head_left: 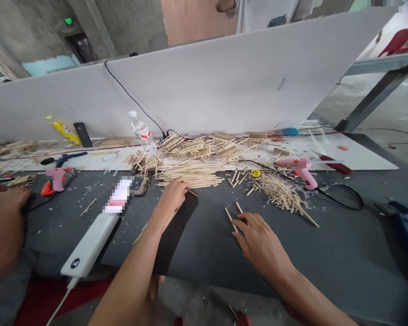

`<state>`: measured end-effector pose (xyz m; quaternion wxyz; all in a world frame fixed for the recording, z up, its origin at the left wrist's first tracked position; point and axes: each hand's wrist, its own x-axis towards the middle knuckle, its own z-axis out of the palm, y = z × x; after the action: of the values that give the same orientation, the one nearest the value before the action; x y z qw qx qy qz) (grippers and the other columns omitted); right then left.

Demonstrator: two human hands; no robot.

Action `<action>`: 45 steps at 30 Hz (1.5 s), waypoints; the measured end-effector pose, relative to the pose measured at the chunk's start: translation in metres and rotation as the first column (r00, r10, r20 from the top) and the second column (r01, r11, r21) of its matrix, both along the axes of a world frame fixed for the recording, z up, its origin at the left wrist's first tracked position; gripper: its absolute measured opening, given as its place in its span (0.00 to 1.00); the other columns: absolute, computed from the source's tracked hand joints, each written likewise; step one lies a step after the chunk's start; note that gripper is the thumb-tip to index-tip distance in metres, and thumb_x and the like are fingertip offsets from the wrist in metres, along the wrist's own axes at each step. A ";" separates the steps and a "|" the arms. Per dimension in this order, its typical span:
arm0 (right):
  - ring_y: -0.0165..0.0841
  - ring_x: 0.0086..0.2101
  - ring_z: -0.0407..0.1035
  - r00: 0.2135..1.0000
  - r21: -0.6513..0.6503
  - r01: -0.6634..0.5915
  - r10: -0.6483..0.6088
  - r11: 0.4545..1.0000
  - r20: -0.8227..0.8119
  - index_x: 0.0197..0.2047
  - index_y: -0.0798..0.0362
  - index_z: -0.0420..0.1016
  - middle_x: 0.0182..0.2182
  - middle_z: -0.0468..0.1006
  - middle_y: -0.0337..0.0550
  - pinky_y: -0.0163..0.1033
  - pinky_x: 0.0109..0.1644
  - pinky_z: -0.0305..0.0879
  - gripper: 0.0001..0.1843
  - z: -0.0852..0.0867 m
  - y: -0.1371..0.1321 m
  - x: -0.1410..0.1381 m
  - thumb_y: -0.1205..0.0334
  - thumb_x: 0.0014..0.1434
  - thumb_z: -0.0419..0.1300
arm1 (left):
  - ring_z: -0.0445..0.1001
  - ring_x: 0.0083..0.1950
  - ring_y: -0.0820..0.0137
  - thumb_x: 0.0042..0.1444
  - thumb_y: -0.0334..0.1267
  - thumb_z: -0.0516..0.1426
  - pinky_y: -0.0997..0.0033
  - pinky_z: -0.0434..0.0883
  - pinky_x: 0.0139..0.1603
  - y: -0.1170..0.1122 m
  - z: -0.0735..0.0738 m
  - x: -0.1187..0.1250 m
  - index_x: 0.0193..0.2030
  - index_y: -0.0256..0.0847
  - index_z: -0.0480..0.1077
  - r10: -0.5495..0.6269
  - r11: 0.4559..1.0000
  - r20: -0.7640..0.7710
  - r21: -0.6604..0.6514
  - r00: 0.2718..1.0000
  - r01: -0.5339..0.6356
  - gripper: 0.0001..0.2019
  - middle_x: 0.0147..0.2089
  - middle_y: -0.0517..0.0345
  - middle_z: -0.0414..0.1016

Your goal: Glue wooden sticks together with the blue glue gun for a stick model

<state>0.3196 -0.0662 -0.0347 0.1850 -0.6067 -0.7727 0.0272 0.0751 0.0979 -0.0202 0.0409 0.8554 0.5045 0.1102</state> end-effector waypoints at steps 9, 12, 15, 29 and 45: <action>0.41 0.44 0.67 1.000 -0.001 0.009 -0.009 1.000 -0.007 0.47 0.54 0.76 0.45 0.73 0.51 0.45 0.51 0.64 0.14 -0.004 0.001 0.005 0.70 0.62 0.52 | 0.73 0.45 0.64 0.58 0.23 0.50 0.67 0.68 0.47 0.008 -0.003 0.013 0.46 0.40 0.74 0.136 0.978 0.081 0.150 0.987 -0.147 0.16 0.46 0.50 0.72; 0.41 0.45 0.67 1.000 -0.022 0.018 -0.018 1.000 -0.015 0.47 0.53 0.76 0.46 0.73 0.51 0.46 0.51 0.64 0.14 -0.002 0.000 0.006 0.69 0.62 0.53 | 0.71 0.49 0.65 0.54 0.20 0.50 0.67 0.68 0.52 0.010 -0.002 0.017 0.51 0.40 0.72 0.094 0.983 0.156 0.140 0.983 -0.116 0.21 0.50 0.51 0.71; 0.41 0.45 0.67 1.000 -0.024 0.019 -0.019 1.000 -0.022 0.47 0.53 0.76 0.46 0.73 0.51 0.47 0.51 0.64 0.14 -0.001 -0.002 0.008 0.69 0.63 0.52 | 0.71 0.49 0.65 0.54 0.21 0.51 0.67 0.68 0.52 0.007 -0.003 0.019 0.42 0.40 0.76 0.039 0.994 0.133 0.098 0.990 -0.052 0.17 0.46 0.52 0.72; 0.41 0.41 0.70 0.997 0.008 -0.001 0.002 1.000 -0.081 0.46 0.54 0.76 0.43 0.74 0.51 0.45 0.46 0.67 0.12 0.006 -0.004 0.003 0.68 0.61 0.55 | 0.71 0.44 0.63 0.57 0.24 0.53 0.67 0.67 0.45 -0.001 -0.005 0.014 0.34 0.39 0.76 0.023 0.997 -0.059 0.074 0.998 -0.018 0.11 0.38 0.51 0.74; 0.30 0.22 0.69 0.874 -0.107 0.372 -0.386 0.922 -0.295 0.43 0.47 0.79 0.24 0.78 0.36 0.34 0.28 0.60 0.15 0.076 -0.014 0.088 0.55 0.59 0.53 | 0.70 0.44 0.62 0.55 0.20 0.50 0.66 0.66 0.42 -0.020 0.009 0.011 0.39 0.39 0.68 -0.094 0.982 -0.113 0.152 0.989 0.110 0.13 0.39 0.52 0.73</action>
<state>0.4079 -0.0799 0.0413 0.2916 -0.7385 -0.5991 0.1035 0.0859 0.0780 -0.0114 -0.0483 0.8853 0.4510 0.1021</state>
